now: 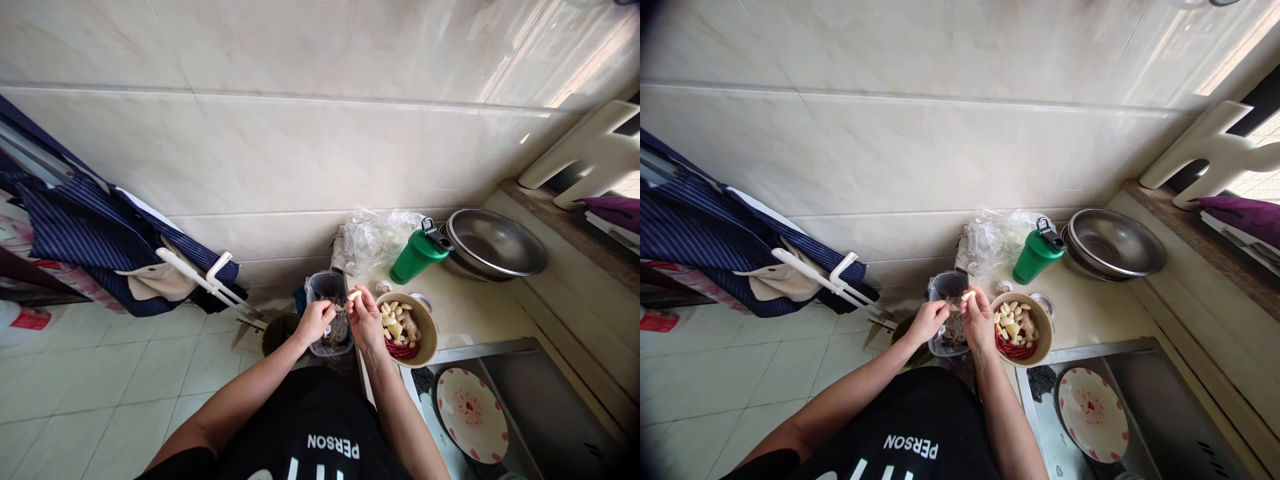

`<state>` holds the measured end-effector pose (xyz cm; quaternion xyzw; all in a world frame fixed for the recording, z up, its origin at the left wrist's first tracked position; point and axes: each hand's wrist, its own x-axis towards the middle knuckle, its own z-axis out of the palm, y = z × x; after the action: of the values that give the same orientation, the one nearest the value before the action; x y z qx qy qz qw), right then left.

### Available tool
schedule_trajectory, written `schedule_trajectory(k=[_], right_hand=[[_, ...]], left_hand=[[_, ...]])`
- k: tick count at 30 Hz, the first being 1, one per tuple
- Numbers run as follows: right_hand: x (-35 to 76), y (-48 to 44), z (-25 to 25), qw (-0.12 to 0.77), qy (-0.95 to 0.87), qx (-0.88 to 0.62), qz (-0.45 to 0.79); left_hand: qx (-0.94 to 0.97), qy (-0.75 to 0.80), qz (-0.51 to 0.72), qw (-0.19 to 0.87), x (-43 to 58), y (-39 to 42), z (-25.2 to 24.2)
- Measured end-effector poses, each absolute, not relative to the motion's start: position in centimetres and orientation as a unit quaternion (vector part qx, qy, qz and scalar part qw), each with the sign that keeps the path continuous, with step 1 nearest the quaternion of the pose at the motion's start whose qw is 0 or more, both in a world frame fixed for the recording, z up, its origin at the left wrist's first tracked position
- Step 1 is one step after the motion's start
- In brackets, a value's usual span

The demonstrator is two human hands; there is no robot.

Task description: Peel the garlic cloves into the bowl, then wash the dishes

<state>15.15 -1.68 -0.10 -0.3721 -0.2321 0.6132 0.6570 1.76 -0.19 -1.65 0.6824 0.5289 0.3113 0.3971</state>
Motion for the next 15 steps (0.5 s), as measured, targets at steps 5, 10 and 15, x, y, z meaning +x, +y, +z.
schedule_trajectory(k=[5,10,15], right_hand=[[15.8,-1.7,-0.1,0.641,-0.278,-0.398,0.595],[15.8,-2.4,0.1,0.613,-0.309,-0.4,0.607],[15.7,-2.7,0.1,0.613,-0.316,-0.398,0.605]], left_hand=[[0.686,0.525,0.325,0.386,1.6,0.4,-3.3],[0.667,0.507,0.363,0.407,1.8,0.7,-2.7],[0.527,0.488,0.451,0.53,2.3,0.1,0.4]])
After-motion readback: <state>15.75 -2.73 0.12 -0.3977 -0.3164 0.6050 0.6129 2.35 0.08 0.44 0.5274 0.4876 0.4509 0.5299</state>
